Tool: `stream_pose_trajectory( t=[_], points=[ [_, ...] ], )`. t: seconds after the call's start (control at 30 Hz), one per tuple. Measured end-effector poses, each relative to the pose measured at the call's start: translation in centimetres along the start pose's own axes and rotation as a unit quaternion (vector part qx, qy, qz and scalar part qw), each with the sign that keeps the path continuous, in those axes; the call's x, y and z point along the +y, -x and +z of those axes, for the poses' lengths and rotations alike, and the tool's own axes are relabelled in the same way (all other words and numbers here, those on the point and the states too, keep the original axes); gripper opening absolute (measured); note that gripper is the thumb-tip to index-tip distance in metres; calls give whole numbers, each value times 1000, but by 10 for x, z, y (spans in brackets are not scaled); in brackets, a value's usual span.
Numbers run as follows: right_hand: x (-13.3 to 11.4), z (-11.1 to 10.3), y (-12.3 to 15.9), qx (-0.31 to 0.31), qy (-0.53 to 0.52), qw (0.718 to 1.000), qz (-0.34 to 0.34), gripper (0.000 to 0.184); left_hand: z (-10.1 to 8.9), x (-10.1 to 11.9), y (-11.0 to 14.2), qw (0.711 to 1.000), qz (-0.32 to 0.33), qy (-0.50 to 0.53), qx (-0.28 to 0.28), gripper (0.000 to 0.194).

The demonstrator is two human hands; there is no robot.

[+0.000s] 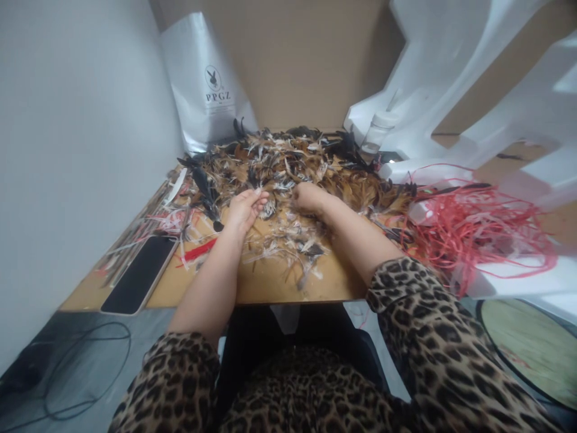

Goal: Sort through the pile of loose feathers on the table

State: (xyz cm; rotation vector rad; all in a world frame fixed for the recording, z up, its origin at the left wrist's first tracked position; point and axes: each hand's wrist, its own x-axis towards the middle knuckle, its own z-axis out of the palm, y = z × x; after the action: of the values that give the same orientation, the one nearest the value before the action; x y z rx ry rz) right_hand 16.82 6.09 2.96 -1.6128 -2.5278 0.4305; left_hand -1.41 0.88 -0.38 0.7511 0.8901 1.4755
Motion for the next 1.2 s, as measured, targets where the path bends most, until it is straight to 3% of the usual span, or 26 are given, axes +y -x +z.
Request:
stream_pose_trajectory(
  t=[0.1, 0.23, 0.3, 0.33, 0.4, 0.53, 0.6, 0.9, 1.1, 1.2],
  points=[
    [11, 1, 5, 8, -241, 970, -9, 10, 1, 0, 1, 1000, -3, -2, -4, 13],
    [11, 13, 9, -19, -538, 842, 14, 18, 2, -1, 1, 1000, -8, -6, -2, 13],
    [6, 19, 11, -22, -614, 788, 27, 23, 2, -1, 1, 1000, -11, -8, -3, 12],
    [4, 22, 13, -19, -631, 774, 35, 25, 2, -1, 1, 1000, -13, -9, -4, 12],
    [2, 25, 15, -1, -633, 773, 50, 27, 2, -2, 0, 1000, -14, -11, -5, 12],
    [5, 28, 17, 36, -579, 813, 50, 27, -1, -4, -1, 1000, -12, -7, -15, 13],
    [8, 28, 16, 45, -571, 818, 49, 28, -3, -5, -2, 1000, -11, -3, -18, 13],
    [5, 25, 16, 16, -663, 745, 76, 16, 0, -3, -1, 1000, -12, -5, -7, 12],
    [1, 27, 16, 23, -618, 783, 73, 16, -1, -5, 0, 1000, -18, -8, -17, 11],
    [1, 28, 16, 26, -646, 761, 60, 22, 1, -4, 1, 1000, -19, -6, -21, 10]
  ],
)
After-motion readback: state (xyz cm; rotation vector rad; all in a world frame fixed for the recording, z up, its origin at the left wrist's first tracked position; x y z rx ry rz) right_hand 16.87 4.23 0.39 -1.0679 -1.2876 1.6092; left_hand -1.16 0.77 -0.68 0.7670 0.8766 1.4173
